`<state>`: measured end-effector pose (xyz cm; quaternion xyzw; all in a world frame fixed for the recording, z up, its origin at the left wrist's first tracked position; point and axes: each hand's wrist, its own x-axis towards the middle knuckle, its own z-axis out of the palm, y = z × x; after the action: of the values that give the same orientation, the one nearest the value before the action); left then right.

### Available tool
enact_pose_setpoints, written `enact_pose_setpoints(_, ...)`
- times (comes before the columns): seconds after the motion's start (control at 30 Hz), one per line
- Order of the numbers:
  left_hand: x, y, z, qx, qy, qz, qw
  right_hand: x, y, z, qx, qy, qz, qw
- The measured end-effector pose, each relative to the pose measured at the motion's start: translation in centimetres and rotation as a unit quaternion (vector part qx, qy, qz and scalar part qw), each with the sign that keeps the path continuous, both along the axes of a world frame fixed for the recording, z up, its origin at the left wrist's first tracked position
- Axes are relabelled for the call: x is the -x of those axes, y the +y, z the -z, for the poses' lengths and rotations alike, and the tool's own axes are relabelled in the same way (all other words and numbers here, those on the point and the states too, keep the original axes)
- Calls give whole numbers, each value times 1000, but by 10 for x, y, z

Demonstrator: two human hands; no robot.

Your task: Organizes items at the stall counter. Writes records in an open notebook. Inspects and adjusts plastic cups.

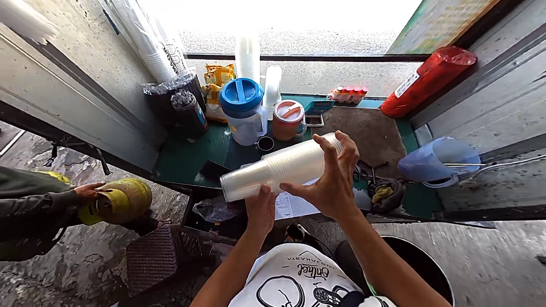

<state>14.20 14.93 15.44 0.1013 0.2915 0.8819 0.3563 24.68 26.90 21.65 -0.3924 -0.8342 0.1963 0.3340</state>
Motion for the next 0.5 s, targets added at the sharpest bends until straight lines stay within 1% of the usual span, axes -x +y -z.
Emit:
enact_pose_setpoints(0.27,-13,25,13,45,-2,46,998,-23,15,17,48,-24,55,997)
enact_pose_setpoints(0.5,-27,51,26,124,49,63,989,-39,41,44,99,-12,92,991)
